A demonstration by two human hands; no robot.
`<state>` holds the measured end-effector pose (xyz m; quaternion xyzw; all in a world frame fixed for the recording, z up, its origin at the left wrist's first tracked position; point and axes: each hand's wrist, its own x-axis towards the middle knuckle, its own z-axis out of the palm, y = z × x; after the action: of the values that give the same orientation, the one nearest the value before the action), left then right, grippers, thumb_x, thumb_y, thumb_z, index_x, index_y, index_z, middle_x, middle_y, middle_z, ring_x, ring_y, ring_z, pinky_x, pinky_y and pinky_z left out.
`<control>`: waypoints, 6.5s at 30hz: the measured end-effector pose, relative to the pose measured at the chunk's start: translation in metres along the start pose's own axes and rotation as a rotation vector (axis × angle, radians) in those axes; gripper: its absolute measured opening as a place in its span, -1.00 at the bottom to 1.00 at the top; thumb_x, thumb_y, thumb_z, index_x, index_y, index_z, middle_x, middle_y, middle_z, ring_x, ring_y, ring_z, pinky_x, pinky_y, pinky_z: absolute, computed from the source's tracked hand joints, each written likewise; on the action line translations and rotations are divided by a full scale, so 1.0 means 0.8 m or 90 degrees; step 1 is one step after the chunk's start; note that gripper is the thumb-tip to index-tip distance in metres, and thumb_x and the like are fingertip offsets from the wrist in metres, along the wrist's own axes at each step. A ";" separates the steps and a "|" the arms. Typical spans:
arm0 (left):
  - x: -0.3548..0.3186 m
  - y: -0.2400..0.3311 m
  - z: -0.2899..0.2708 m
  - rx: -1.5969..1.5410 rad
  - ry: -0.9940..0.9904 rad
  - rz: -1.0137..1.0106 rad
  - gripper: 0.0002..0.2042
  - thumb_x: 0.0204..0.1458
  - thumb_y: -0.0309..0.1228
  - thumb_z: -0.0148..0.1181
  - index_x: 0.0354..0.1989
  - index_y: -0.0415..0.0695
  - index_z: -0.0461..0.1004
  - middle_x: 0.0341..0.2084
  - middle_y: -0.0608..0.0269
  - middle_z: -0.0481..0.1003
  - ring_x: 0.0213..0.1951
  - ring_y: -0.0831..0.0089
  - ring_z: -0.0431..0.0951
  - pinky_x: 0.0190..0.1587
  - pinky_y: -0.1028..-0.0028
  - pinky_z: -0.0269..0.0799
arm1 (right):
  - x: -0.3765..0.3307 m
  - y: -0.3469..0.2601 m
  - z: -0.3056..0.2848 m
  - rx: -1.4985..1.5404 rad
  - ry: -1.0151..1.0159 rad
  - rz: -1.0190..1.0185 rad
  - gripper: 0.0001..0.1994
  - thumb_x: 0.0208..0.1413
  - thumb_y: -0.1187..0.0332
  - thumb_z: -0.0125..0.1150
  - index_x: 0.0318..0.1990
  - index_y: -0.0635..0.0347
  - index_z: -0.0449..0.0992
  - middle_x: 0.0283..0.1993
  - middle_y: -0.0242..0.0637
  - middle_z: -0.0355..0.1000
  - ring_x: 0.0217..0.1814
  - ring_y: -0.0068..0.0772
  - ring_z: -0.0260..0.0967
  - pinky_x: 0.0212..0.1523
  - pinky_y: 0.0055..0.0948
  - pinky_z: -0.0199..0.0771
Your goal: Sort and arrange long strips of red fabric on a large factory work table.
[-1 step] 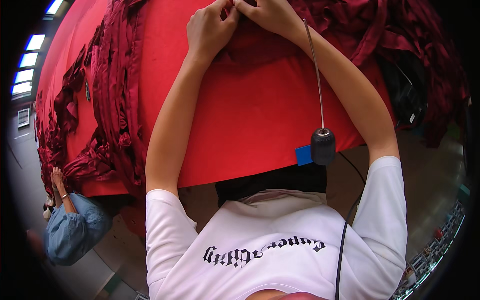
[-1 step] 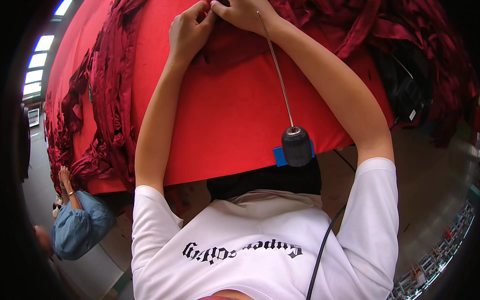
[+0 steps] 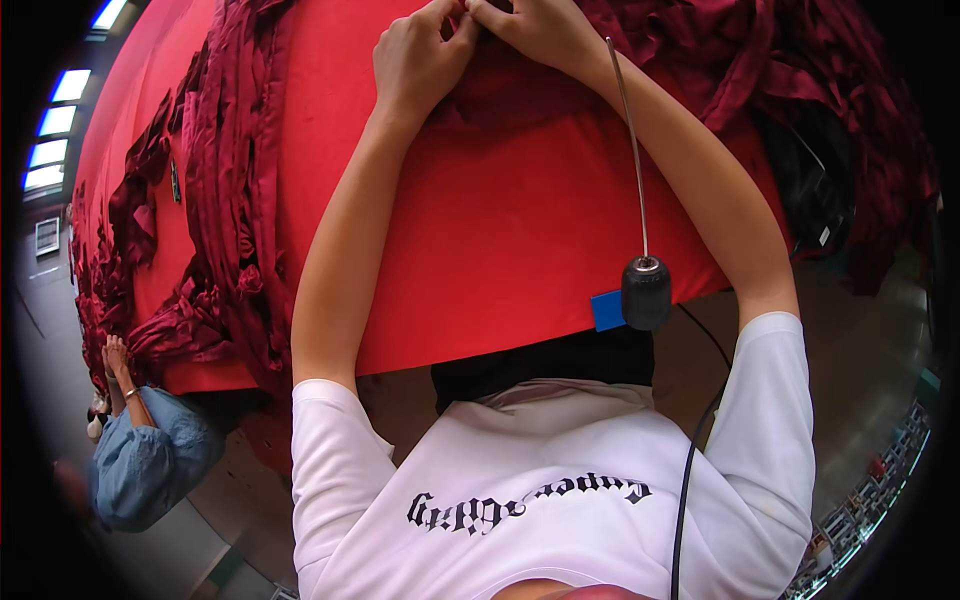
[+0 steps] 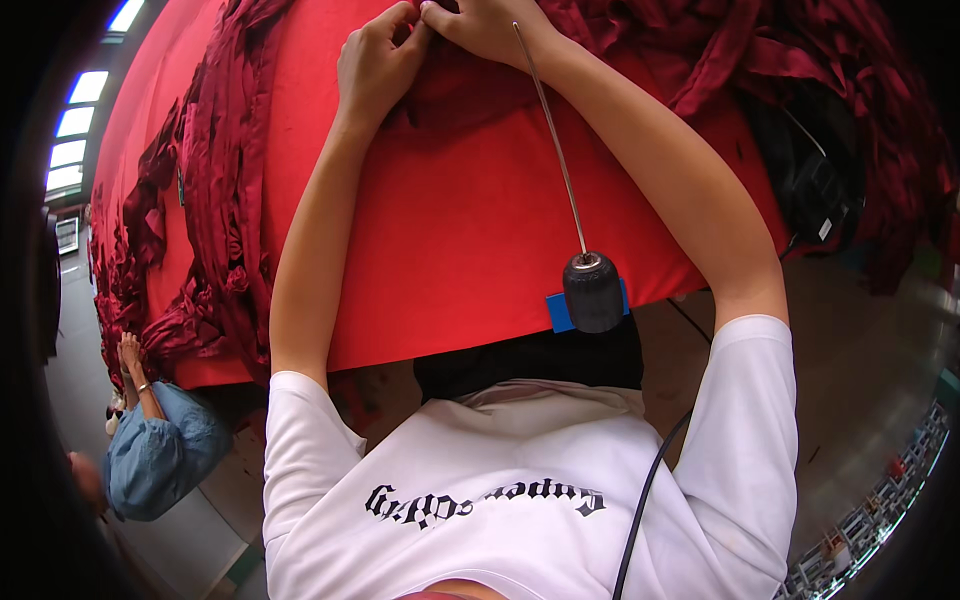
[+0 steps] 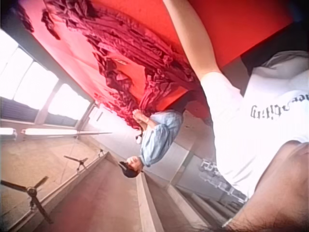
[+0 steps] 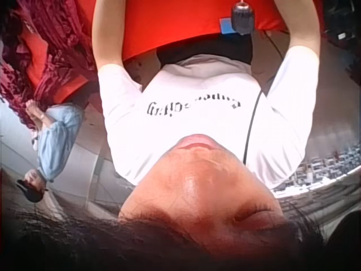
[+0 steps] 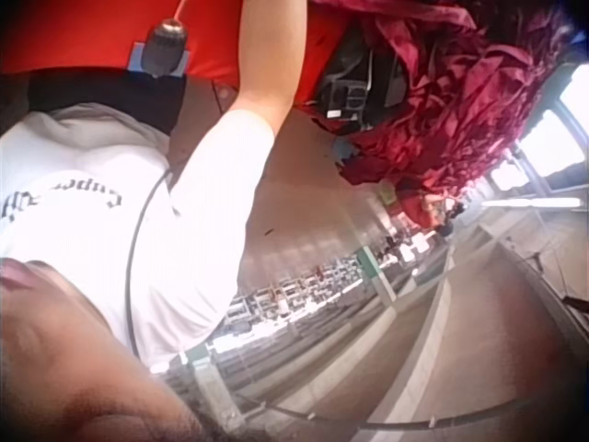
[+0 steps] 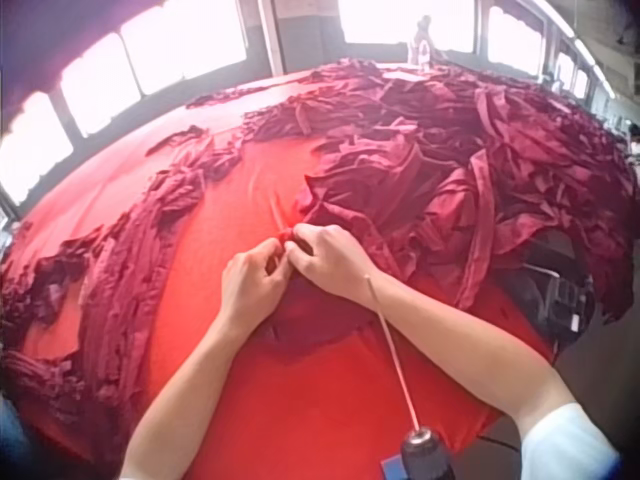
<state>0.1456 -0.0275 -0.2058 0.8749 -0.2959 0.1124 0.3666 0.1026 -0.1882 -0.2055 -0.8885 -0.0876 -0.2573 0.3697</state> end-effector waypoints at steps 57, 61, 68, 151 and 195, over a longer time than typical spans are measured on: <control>-0.001 -0.001 -0.005 0.046 0.004 -0.021 -0.79 0.09 -0.25 0.21 -0.36 -0.15 0.52 -0.57 -0.01 0.54 -0.43 0.03 0.61 -0.38 0.15 0.43 | 0.006 0.004 0.013 0.006 0.010 -0.029 -0.72 0.17 0.26 0.11 -0.33 0.38 0.51 -0.35 0.23 0.49 -0.25 0.26 0.50 -0.27 0.07 0.43; 0.003 0.012 0.007 0.013 -0.012 -0.005 -0.79 0.10 -0.25 0.21 -0.37 -0.16 0.51 -0.59 -0.01 0.52 -0.46 0.04 0.60 -0.40 0.16 0.41 | -0.003 0.011 -0.008 -0.026 0.009 -0.011 -0.71 0.17 0.25 0.11 -0.33 0.38 0.51 -0.35 0.23 0.49 -0.25 0.26 0.50 -0.27 0.08 0.43; -0.006 0.006 -0.003 0.036 -0.015 -0.010 -0.77 0.11 -0.23 0.20 -0.38 -0.17 0.50 -0.58 -0.02 0.52 -0.46 0.05 0.60 -0.40 0.17 0.41 | -0.005 0.004 0.006 -0.011 0.006 -0.011 -0.71 0.17 0.24 0.11 -0.33 0.37 0.51 -0.36 0.23 0.49 -0.26 0.25 0.50 -0.28 0.09 0.42; -0.009 0.023 0.051 -0.069 0.074 0.075 -0.86 -0.05 -0.32 0.17 -0.50 -0.12 0.44 -0.67 -0.06 0.49 -0.52 -0.05 0.56 -0.44 0.01 0.44 | -0.034 0.105 -0.026 0.036 -0.015 0.046 -0.69 0.37 0.36 0.03 0.03 0.49 0.51 -0.08 0.00 0.59 -0.02 -0.29 0.52 0.06 -0.37 0.47; -0.005 -0.006 0.000 0.036 -0.025 0.014 -0.76 0.15 -0.19 0.15 -0.34 -0.11 0.50 -0.58 0.05 0.57 -0.47 0.03 0.60 -0.40 0.12 0.44 | 0.000 0.005 0.007 0.090 -0.023 0.065 -0.82 0.16 0.38 0.18 -0.28 0.38 0.49 -0.46 0.00 0.46 -0.46 -0.11 0.44 -0.39 -0.27 0.37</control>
<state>0.1454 -0.0231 -0.2102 0.8837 -0.3091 0.1074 0.3347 0.1061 -0.1873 -0.2116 -0.8682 -0.0666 -0.2149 0.4424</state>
